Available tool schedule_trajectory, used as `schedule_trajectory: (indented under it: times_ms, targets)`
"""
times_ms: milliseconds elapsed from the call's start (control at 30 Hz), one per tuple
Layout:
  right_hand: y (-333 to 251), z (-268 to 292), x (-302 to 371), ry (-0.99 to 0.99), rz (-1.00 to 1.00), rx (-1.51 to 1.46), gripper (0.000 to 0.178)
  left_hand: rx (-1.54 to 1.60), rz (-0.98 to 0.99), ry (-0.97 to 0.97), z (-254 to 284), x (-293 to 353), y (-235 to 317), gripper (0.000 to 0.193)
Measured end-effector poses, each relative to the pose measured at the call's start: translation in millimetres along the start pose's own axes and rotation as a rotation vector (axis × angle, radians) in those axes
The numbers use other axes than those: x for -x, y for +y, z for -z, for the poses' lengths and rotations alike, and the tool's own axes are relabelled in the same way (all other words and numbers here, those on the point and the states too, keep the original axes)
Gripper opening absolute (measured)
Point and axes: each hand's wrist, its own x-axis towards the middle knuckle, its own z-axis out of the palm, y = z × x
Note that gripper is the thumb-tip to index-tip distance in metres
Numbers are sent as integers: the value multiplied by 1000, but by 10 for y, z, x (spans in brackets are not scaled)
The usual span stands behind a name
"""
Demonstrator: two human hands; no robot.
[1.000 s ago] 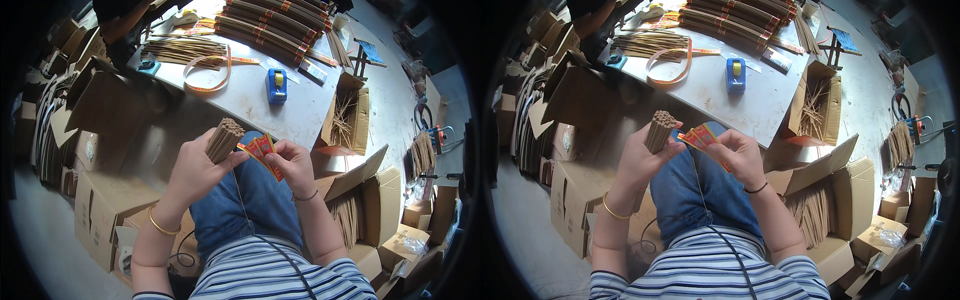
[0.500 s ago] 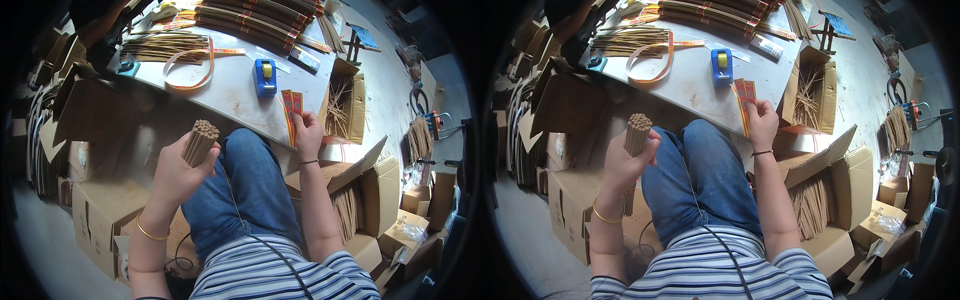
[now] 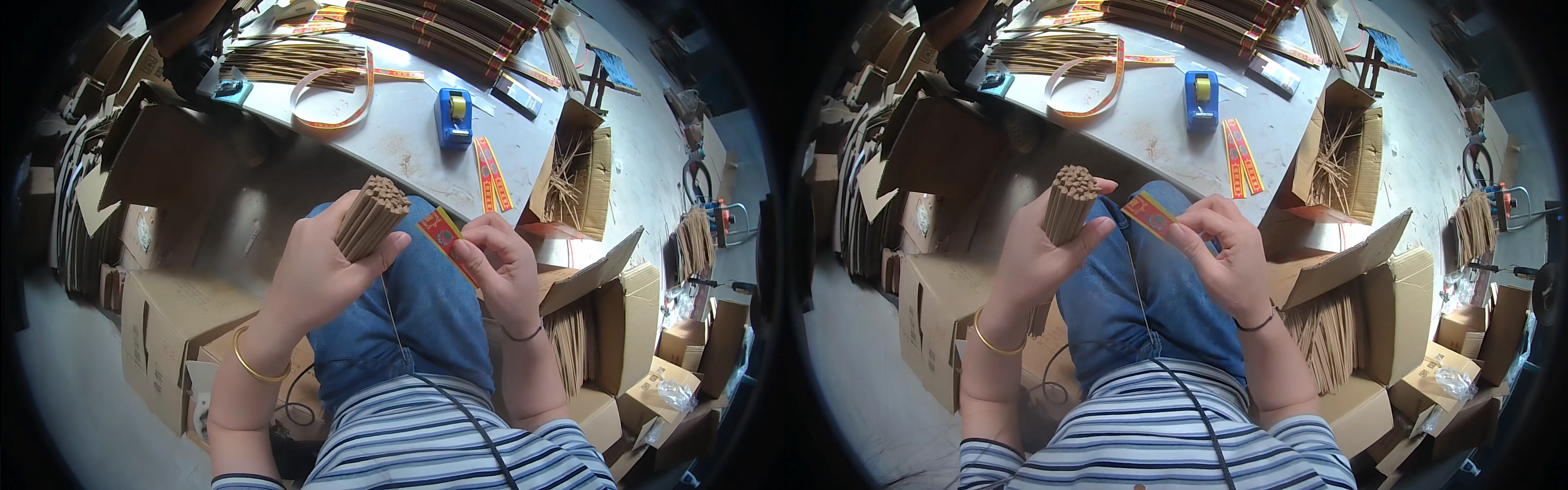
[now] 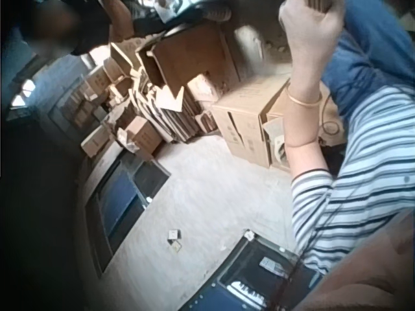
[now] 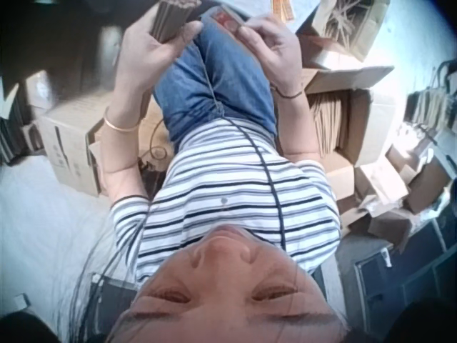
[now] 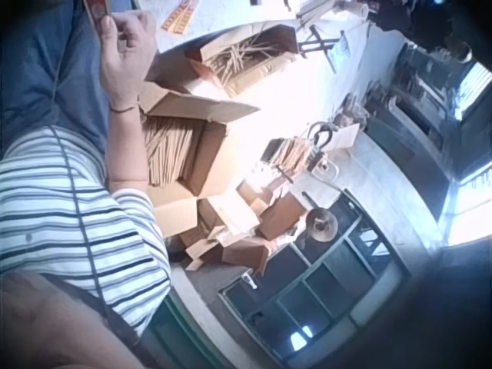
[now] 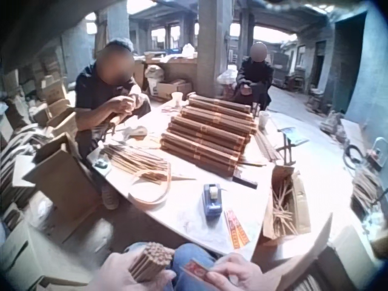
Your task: The person gathers thin wooden sticks, aligns them into a bundle, and wraps a red and yellow paper band around the middle to secure them. The person repeats this process with multiple bundles, placing finished bundles on a nearby table.
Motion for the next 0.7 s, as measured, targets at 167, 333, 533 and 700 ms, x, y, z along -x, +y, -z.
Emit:
schedule_trajectory:
  times_ms: [167, 333, 533, 700]
  targets:
    - [-244, -90, 206, -117, 62, 58, 14, 51, -66, -35, 3, 229, 31, 11]
    - [-296, -233, 259, -71, 159, -99, 12, -32, -162, 34, -67, 460, 119, 13]
    - [-516, -191, 432, 83, 281, -70, 12, -298, -306, 188, -191, 636, 81, 30]
    - [-921, -247, 549, -26, 411, 168, 18, -470, -364, 265, -292, 752, 94, 33]
